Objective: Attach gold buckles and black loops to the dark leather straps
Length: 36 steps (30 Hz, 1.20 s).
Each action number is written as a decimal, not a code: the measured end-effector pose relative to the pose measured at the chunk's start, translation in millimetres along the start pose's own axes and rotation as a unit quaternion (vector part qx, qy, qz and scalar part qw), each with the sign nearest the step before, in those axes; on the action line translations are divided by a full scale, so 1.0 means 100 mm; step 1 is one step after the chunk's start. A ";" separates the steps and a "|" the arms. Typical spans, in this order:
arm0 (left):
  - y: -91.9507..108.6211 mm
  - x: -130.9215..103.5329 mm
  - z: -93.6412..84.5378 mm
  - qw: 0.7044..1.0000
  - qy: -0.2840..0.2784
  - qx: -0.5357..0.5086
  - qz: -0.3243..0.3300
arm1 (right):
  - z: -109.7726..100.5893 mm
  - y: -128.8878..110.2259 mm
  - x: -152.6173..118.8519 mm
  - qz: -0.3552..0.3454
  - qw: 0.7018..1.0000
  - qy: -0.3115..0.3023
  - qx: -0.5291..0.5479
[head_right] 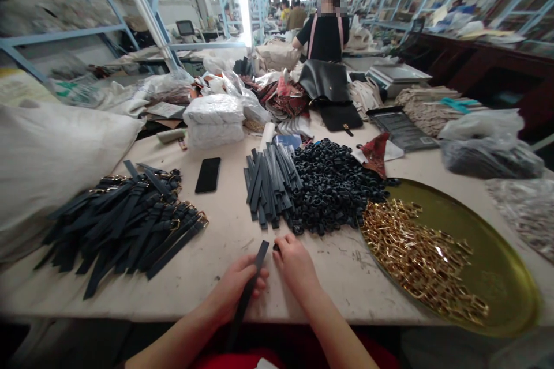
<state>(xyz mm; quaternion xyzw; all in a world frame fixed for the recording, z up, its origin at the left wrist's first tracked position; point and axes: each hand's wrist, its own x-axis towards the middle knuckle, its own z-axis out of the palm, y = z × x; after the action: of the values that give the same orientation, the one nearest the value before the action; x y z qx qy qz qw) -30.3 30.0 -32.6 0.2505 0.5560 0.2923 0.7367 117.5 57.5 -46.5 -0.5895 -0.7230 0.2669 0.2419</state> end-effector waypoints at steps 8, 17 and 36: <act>-0.01 0.05 -0.02 0.999 -0.037 -0.014 -0.026 | -0.12 0.10 -0.26 0.197 0.919 0.014 0.342; 0.07 -0.05 0.14 0.993 -0.101 0.046 -0.033 | -0.08 0.09 -0.47 0.273 0.834 0.030 0.478; 0.26 -0.14 0.22 0.813 -0.107 0.538 0.194 | -0.22 0.02 -0.61 0.215 0.865 0.031 0.452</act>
<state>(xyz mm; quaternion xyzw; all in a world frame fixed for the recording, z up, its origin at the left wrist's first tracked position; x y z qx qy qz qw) -16.0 37.1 0.6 0.7396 0.4816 0.0543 0.4671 144.9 0.0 -33.4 -0.5646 -0.3707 0.5913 0.4407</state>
